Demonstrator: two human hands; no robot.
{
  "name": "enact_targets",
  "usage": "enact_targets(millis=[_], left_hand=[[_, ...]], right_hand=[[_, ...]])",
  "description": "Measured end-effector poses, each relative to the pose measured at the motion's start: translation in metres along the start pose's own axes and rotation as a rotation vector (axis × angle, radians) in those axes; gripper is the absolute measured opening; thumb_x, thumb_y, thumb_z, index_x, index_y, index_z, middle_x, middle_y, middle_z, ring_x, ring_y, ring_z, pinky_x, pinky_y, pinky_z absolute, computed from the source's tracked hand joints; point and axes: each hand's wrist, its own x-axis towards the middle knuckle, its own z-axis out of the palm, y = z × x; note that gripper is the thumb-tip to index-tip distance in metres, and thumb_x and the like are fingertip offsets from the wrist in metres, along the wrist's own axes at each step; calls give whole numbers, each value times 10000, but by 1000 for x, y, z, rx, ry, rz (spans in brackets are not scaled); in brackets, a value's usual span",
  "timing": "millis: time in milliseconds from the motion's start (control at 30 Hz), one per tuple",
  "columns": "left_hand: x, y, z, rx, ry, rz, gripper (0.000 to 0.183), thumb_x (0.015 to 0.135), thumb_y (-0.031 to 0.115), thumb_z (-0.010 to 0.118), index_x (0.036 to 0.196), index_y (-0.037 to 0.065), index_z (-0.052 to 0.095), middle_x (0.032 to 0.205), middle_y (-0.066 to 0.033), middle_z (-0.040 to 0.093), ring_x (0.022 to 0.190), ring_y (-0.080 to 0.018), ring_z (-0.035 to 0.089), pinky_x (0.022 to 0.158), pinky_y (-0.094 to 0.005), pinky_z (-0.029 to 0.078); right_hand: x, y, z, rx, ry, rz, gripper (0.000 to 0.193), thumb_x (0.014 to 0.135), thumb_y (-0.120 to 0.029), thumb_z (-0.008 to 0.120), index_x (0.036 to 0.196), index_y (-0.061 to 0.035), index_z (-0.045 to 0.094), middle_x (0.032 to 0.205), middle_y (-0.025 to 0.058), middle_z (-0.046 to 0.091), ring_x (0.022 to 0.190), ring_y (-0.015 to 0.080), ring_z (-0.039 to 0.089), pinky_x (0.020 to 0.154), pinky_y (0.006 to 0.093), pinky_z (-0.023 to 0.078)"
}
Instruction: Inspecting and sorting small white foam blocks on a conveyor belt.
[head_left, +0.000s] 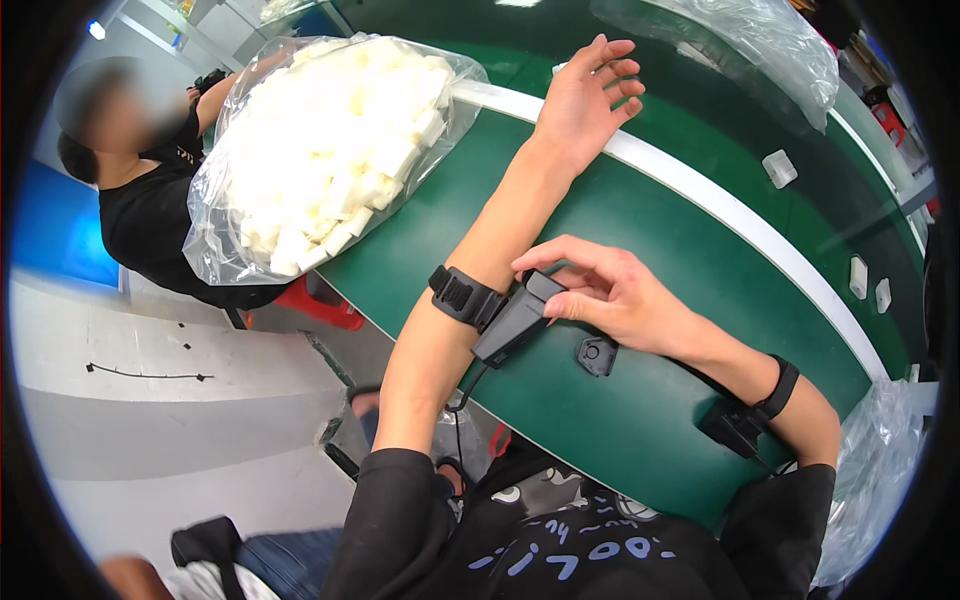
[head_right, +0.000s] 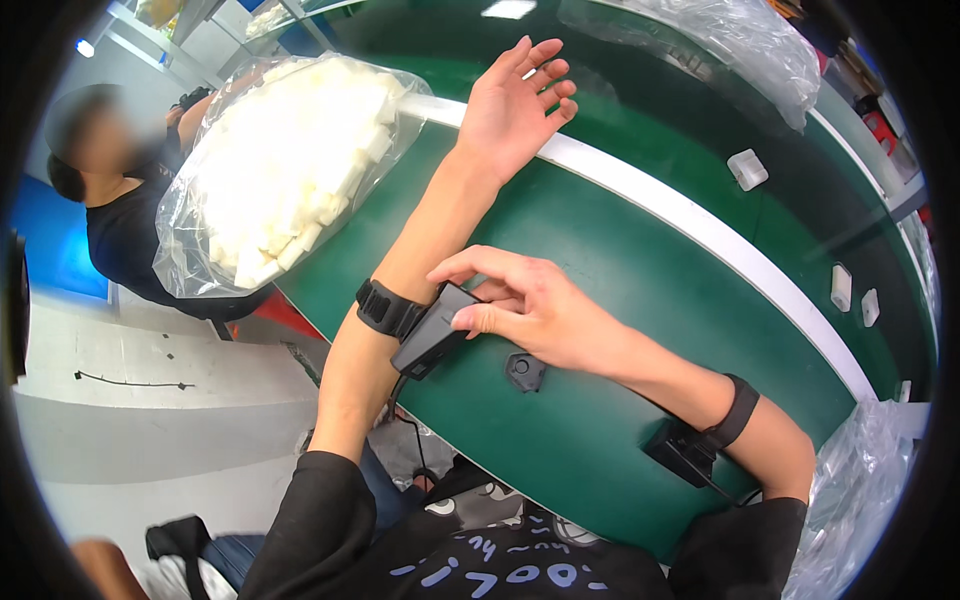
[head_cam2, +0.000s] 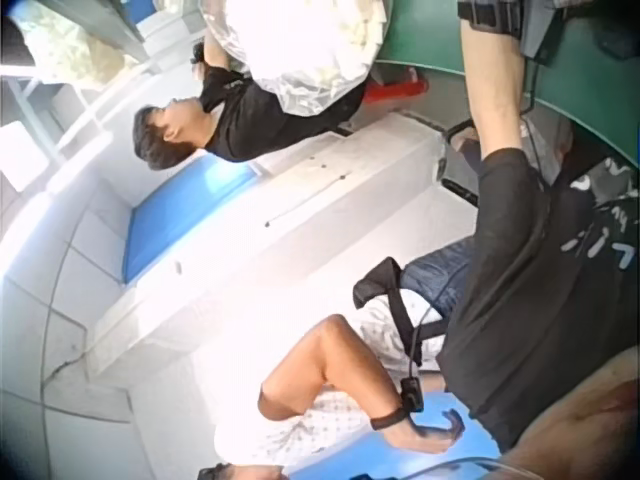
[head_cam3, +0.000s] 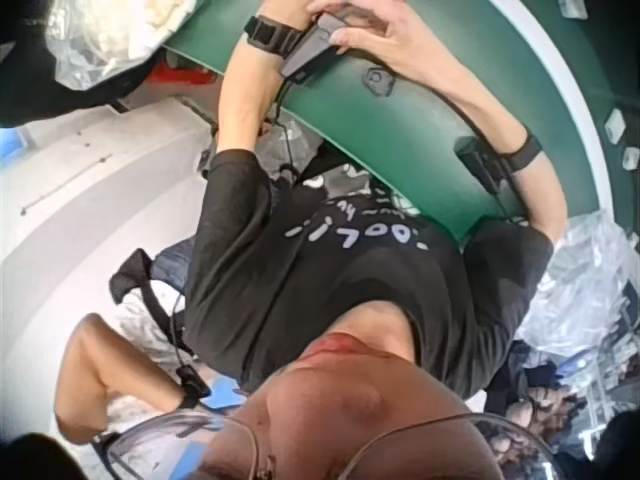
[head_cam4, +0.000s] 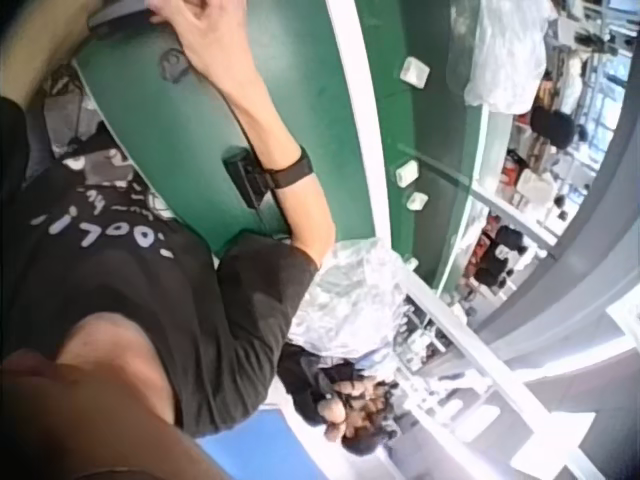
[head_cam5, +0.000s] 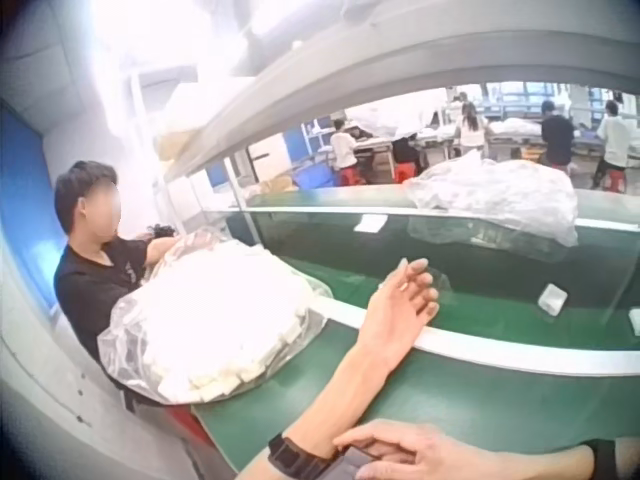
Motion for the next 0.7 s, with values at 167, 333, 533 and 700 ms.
enact_targets(millis=[167, 333, 533, 700], left_hand=[[1, 4, 6, 42, -3, 22, 368, 967, 341, 633, 1167, 37, 576, 984, -68, 569, 879, -201, 552, 781, -345, 477], [5, 20, 12, 21, -12, 70, 351, 979, 326, 611, 1174, 36, 575, 987, -68, 573, 882, -199, 551, 782, -347, 480], [24, 49, 27, 80, -87, 184, 351, 998, 332, 574, 1190, 38, 573, 986, -69, 579, 892, -204, 552, 793, -352, 478], [35, 58, 36, 214, -165, 185, 380, 1008, 353, 571, 1198, 24, 574, 978, -61, 588, 900, -191, 566, 815, -343, 480]], right_hand=[[-5, -7, 5, -199, 38, 21, 353, 941, -105, 676, 1268, -18, 575, 641, -37, 378, 596, 48, 420, 637, 260, 468], [-6, -7, 8, -217, 55, 12, 376, 932, -96, 689, 1278, -22, 563, 644, -22, 486, 589, 58, 502, 633, 272, 483], [-9, -11, 20, -143, 160, -114, 449, 935, -78, 680, 1346, -9, 513, 1026, 125, 686, 707, 123, 644, 699, 301, 539], [-13, -22, 28, -448, 242, -249, 520, 969, -24, 601, 1463, -42, 443, 1308, 198, 585, 927, 234, 681, 782, 301, 554]])
